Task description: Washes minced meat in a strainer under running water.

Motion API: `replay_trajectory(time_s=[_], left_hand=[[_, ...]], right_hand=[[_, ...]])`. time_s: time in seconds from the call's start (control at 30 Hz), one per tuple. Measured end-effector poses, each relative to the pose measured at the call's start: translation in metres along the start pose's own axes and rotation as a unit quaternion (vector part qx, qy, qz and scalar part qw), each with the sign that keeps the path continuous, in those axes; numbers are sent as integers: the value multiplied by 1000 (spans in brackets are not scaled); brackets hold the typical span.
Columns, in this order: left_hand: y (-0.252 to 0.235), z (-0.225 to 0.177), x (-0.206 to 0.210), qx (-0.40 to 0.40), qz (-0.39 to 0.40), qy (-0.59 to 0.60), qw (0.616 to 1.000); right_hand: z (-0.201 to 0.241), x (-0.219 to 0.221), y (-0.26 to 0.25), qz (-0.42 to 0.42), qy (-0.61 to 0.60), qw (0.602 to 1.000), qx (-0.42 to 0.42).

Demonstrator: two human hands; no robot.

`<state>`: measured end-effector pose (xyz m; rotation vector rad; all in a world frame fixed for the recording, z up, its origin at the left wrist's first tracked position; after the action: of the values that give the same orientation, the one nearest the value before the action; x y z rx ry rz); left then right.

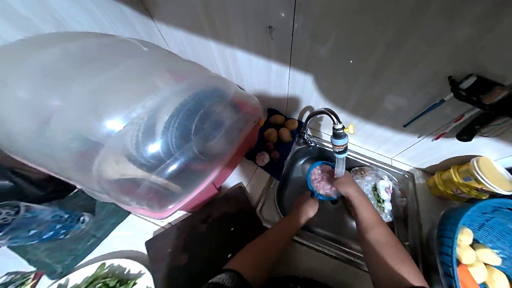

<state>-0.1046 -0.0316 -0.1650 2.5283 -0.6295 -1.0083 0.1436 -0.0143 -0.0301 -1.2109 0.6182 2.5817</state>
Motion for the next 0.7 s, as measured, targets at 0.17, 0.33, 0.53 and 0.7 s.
replay_trajectory(time_s=[0.17, 0.33, 0.53, 0.7], left_hand=[[11, -8, -30, -4, -47, -23, 999], [46, -24, -63, 21, -67, -39, 997], [71, -46, -76, 57, -66, 27, 996], [77, -37, -78, 59, -59, 36, 996]], right_hand=[[20, -13, -6, -6, 168, 985, -32], [49, -22, 5, -20, 192, 978, -74], [63, 0, 4, 1, 202, 973, -115], [78, 25, 14, 66, 227, 965, -115]])
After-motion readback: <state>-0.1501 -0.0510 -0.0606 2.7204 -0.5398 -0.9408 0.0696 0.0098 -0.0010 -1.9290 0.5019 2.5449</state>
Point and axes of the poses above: each hand's wrist, its own y-axis away from the middle knuckle, its own x-axis out of the palm, z = x × y, the point moved 9 cm from there along -y, towards the middle knuckle, and after that the axes turned 3 degrees about -x, right-handed, at the moved point
